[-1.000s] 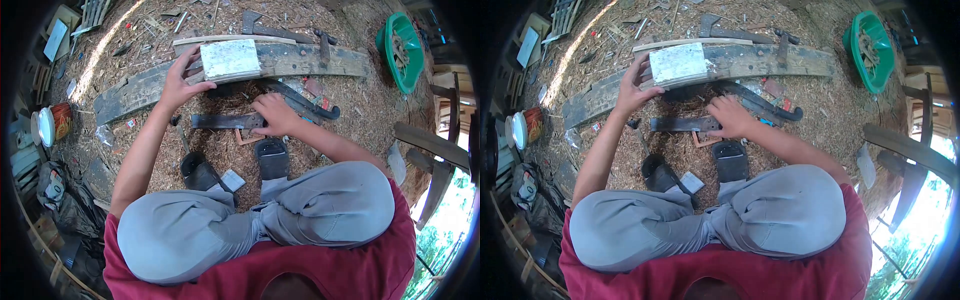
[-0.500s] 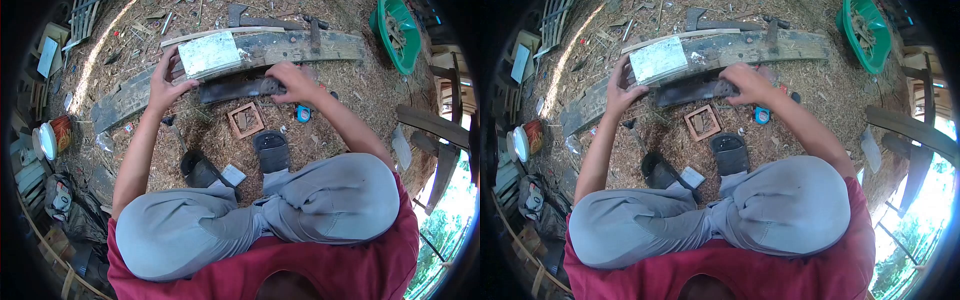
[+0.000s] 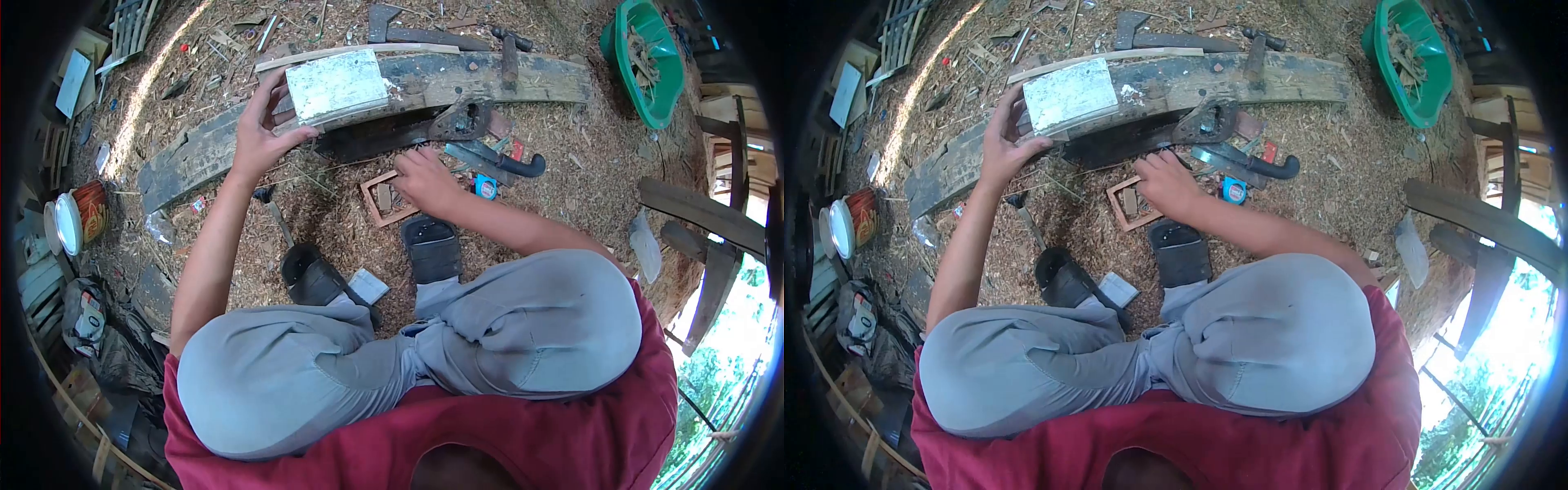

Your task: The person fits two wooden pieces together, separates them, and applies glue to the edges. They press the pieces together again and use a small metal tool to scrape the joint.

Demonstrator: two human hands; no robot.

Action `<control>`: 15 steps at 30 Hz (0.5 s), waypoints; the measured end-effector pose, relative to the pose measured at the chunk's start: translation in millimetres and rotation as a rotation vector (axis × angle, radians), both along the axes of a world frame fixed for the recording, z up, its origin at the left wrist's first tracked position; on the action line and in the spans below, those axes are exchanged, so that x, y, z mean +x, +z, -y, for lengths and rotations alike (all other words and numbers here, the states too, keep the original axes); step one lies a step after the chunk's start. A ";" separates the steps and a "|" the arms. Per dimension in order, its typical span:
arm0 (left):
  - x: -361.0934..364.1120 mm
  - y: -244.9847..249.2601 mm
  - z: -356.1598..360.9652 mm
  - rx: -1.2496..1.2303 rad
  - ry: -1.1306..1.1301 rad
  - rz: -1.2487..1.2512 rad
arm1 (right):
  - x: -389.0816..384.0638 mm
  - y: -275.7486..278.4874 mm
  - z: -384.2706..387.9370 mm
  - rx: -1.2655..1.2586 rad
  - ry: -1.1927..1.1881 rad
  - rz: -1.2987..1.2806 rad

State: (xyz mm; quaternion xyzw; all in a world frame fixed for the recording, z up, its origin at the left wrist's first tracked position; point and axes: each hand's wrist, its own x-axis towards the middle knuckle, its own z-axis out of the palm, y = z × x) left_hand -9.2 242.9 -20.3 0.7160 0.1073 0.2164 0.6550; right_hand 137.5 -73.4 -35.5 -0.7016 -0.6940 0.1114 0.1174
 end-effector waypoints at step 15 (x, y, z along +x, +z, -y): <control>-1.2 3.2 2.2 0.015 0.006 -0.062 | -16.0 -11.4 -2.1 -0.071 -0.020 0.166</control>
